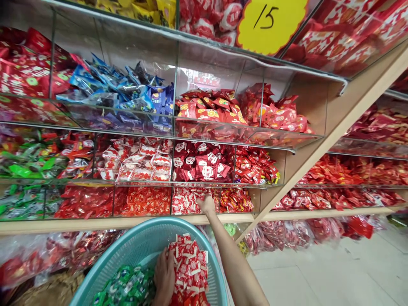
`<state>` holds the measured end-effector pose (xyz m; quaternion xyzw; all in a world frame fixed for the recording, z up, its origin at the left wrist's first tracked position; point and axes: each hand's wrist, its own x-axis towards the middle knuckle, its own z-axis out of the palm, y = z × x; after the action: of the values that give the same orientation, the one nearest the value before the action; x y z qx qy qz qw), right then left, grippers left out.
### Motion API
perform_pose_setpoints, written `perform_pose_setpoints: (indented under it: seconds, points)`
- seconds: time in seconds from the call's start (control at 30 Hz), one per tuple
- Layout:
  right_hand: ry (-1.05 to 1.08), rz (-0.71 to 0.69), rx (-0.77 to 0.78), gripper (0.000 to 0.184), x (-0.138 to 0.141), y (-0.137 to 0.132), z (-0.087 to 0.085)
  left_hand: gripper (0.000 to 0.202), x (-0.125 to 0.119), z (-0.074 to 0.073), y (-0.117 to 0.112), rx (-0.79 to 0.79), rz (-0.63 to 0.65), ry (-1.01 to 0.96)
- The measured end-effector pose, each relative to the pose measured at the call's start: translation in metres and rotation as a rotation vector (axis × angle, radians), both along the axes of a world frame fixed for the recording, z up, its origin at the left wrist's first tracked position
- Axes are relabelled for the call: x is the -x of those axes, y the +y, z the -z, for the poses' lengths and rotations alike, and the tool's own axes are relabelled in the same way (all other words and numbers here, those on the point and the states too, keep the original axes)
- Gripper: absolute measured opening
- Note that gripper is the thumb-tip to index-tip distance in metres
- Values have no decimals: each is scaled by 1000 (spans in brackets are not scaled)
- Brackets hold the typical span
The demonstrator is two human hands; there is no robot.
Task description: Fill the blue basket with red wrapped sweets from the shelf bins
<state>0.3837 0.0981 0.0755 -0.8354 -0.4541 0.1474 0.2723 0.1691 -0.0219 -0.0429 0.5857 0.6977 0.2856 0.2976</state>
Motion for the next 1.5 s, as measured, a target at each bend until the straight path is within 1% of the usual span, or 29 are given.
perform_pose_setpoints:
  seconds: [0.07,0.13,0.17,0.23,0.3,0.37,0.47,0.53,0.7,0.87,0.97,1.07,1.27,1.5]
  points:
    - [11,-28,-61,25,-1,-7,-8,49,-1,-1,0,56,6,-29]
    - [25,-81,-109,23,3,-17,-16,50,-1,-1,1,78,28,-60]
    - [39,-127,-122,22,7,-23,-20,50,-1,-2,1,82,36,-69]
    - [89,-302,-118,19,20,-39,-25,50,-2,-2,2,89,37,-79]
    - [103,-534,-55,16,34,-56,-27,51,-2,-3,2,96,25,-82]
    - [-1,-716,54,18,49,-70,-25,54,-3,-5,1,102,13,-85]
    - [-289,-837,231,26,68,-82,-18,54,-4,-7,0,113,-1,-87]
    - [-394,-878,305,29,78,-84,-14,52,-4,-8,0,110,-5,-95]
    - [-435,-904,364,25,92,-80,-9,51,-2,-10,0,105,-13,-113]
    - [-423,-907,345,24,82,-84,-20,54,-1,-9,1,117,3,-127]
    - [-422,-873,322,24,72,-89,-29,56,-2,-10,1,134,17,-125]
    - [-439,-831,334,23,65,-95,-33,55,-2,-15,0,155,39,-124]
    - [-488,-756,370,22,65,-107,-31,54,-2,-24,1,182,45,-122]
    - [-532,-668,382,27,71,-119,-30,53,-8,-28,2,197,28,-106]
